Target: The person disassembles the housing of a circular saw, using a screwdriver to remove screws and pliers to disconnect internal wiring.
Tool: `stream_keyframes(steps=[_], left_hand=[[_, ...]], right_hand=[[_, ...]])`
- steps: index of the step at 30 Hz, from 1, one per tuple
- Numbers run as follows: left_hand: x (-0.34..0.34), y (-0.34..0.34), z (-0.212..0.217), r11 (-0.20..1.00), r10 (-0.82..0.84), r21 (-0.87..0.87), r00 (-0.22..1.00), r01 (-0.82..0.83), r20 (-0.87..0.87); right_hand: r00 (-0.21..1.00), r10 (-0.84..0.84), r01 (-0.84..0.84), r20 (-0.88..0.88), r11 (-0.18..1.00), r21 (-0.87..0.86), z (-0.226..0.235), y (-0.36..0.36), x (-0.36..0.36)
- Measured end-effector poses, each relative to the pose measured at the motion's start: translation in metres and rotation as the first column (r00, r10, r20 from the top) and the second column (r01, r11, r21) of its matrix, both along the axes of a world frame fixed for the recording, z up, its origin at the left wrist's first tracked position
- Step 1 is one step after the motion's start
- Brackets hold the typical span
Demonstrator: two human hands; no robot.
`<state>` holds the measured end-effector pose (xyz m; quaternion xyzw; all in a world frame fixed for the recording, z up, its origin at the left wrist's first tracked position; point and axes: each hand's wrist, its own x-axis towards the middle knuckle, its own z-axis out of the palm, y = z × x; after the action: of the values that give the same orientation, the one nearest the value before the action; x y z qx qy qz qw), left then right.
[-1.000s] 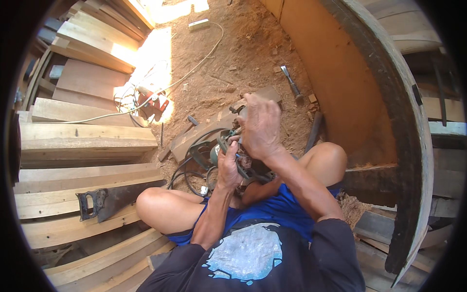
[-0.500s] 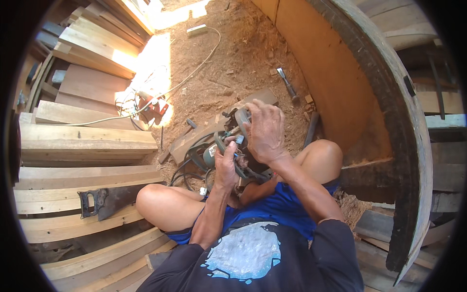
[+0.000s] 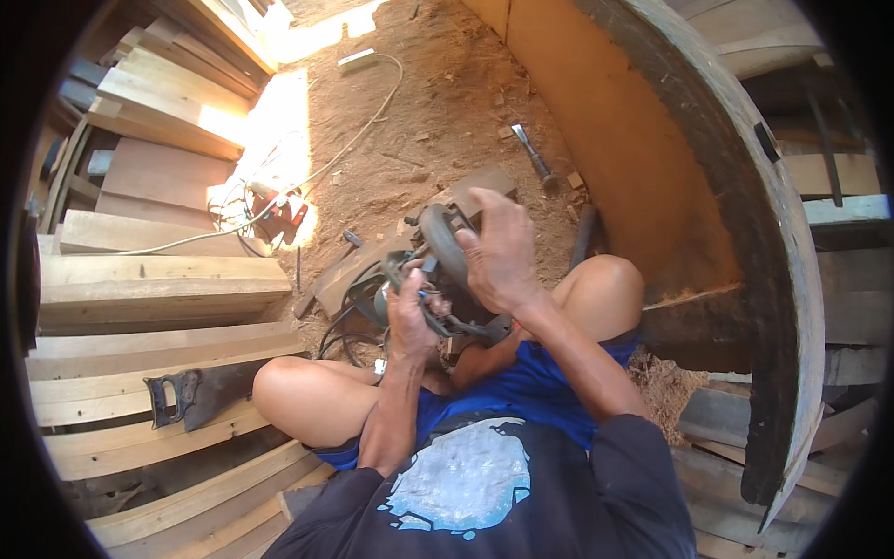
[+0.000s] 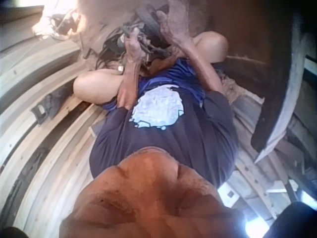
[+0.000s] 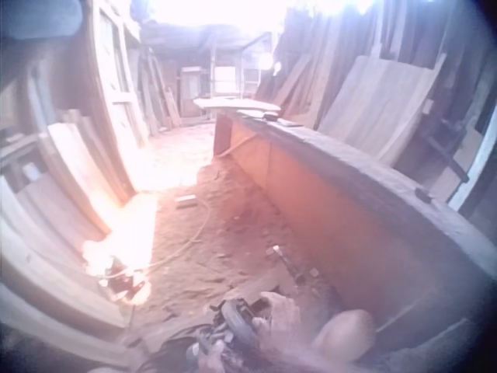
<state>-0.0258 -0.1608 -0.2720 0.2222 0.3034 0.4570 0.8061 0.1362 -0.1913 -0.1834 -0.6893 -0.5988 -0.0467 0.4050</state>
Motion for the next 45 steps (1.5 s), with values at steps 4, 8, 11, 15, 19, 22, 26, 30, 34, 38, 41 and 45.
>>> stream_keyframes(steps=[4, 8, 11, 15, 19, 22, 26, 30, 34, 38, 41, 45], left_hand=[[-0.022, 0.015, -0.014, 0.994, 0.032, -0.111, 0.977, -0.009, 0.21], [-0.019, 0.011, -0.01, 0.992, 0.072, -0.113, 0.978, -0.051, 0.195], [-0.016, 0.009, -0.001, 0.996, 0.079, -0.055, 0.989, -0.072, 0.124], [-0.015, 0.008, -0.005, 0.993, 0.119, -0.027, 0.989, -0.117, 0.087], [-0.016, 0.009, -0.015, 0.99, 0.141, -0.005, 0.988, -0.141, 0.064], [-0.018, 0.009, -0.019, 0.99, 0.14, -0.004, 0.986, -0.14, 0.087], [-0.017, 0.008, -0.018, 0.99, 0.144, -0.018, 0.987, -0.143, 0.074], [-0.017, 0.003, -0.018, 0.993, 0.118, 0.024, 0.992, -0.119, 0.041], [-0.017, 0.003, -0.021, 0.992, 0.114, 0.043, 0.993, -0.115, 0.024], [-0.018, 0.003, -0.022, 0.991, 0.112, 0.071, 0.994, -0.111, -0.006], [-0.019, 0.004, -0.025, 0.989, 0.119, 0.089, 0.992, -0.114, -0.052], [-0.018, 0.003, -0.025, 0.989, 0.117, 0.102, 0.99, -0.109, -0.076]], right_hand=[[0.877, -0.191, 0.049, -0.441, 0.948, -0.313, 0.022, -0.049, 0.017], [0.602, -0.245, -0.288, -0.76, 0.821, -0.493, -0.035, -0.089, -0.002], [0.46, -0.273, -0.334, -0.845, 0.828, -0.45, -0.06, -0.082, -0.008], [0.585, -0.295, -0.204, -0.755, 0.848, -0.49, -0.069, -0.077, -0.02], [0.942, -0.113, -0.033, -0.315, 0.906, -0.422, -0.062, -0.079, -0.029], [0.988, -0.061, 0.017, -0.144, 0.958, -0.285, -0.067, -0.075, -0.031], [0.866, -0.131, -0.082, -0.483, 0.915, -0.395, -0.084, -0.08, -0.022], [0.095, -0.414, -0.346, -0.905, 0.839, -0.42, -0.077, -0.083, -0.023], [0.546, -0.287, -0.265, -0.787, 0.832, -0.487, -0.08, -0.082, -0.022], [0.993, -0.067, 0.023, -0.1, 0.922, -0.386, -0.071, -0.083, -0.032], [0.983, -0.081, 0.003, -0.164, 0.904, -0.427, -0.059, -0.082, -0.031], [0.658, -0.269, -0.183, -0.703, 0.849, -0.495, -0.079, -0.079, -0.02]])
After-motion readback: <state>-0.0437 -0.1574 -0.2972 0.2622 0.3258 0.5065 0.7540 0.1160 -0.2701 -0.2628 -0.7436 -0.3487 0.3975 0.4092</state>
